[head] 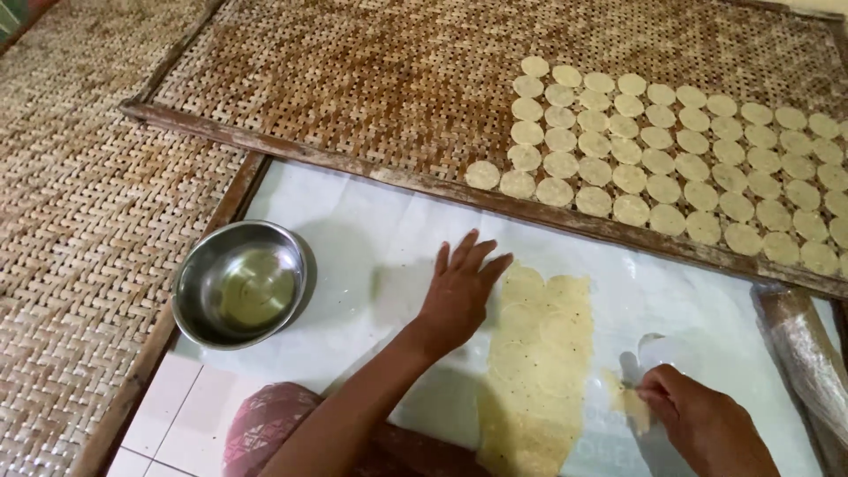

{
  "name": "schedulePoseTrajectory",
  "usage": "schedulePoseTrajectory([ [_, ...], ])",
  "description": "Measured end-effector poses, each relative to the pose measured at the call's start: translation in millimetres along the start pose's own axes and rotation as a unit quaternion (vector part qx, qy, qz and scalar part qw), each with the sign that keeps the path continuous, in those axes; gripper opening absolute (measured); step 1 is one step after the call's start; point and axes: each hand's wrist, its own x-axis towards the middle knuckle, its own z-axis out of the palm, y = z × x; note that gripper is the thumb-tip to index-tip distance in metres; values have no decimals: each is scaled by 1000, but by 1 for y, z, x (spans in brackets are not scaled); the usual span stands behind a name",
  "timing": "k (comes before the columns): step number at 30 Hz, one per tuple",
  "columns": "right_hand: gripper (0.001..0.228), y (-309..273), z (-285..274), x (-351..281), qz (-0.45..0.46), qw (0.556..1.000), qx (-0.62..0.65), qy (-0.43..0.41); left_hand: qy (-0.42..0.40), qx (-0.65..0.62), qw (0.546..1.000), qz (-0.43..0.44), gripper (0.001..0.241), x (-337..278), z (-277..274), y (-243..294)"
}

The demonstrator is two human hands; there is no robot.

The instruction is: Rolling out dough, cutting circular pieces using a mold, and placing them on a drying rack.

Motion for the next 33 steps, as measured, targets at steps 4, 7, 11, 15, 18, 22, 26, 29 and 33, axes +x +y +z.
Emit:
schedulePoseTrajectory([
  [4, 27, 21, 12, 11, -42, 997, -15, 57, -2, 49, 998, 32, 74, 24, 17, -1],
  [7, 36, 32, 21, 21, -86, 993, 9, 79, -19, 95, 995, 26, 63, 27, 21, 1],
  [11, 42, 32, 23, 21, -71, 997, -8, 36, -23, 132, 990, 37, 58, 17, 25, 0],
  [15, 43, 25, 10, 12, -46, 998, 18, 25, -24, 154, 987, 41, 55, 0, 21, 1],
  [18, 43, 19, 3, 7, -37, 999, 24, 25, -4, 123, 991, 49, 46, -6, 15, 5],
  [22, 42, 14, 2, 0, -34, 998, 30, 34, -71, 176, 981, -30, 36, -1, 7, 9],
  [26, 41, 12, 3, -5, -59, 995, 48, 66, 34, 116, 993, -3, 60, 13, 10, 15],
  [29, 43, 15, 2, -1, -82, 992, 50, 77, -3, 127, 992, 13, 73, 19, 8, 23],
  [33, 46, 13, -2, -6, -97, 991, 54, 70, -56, 158, 986, -9, 68, 3, 14, 23],
])
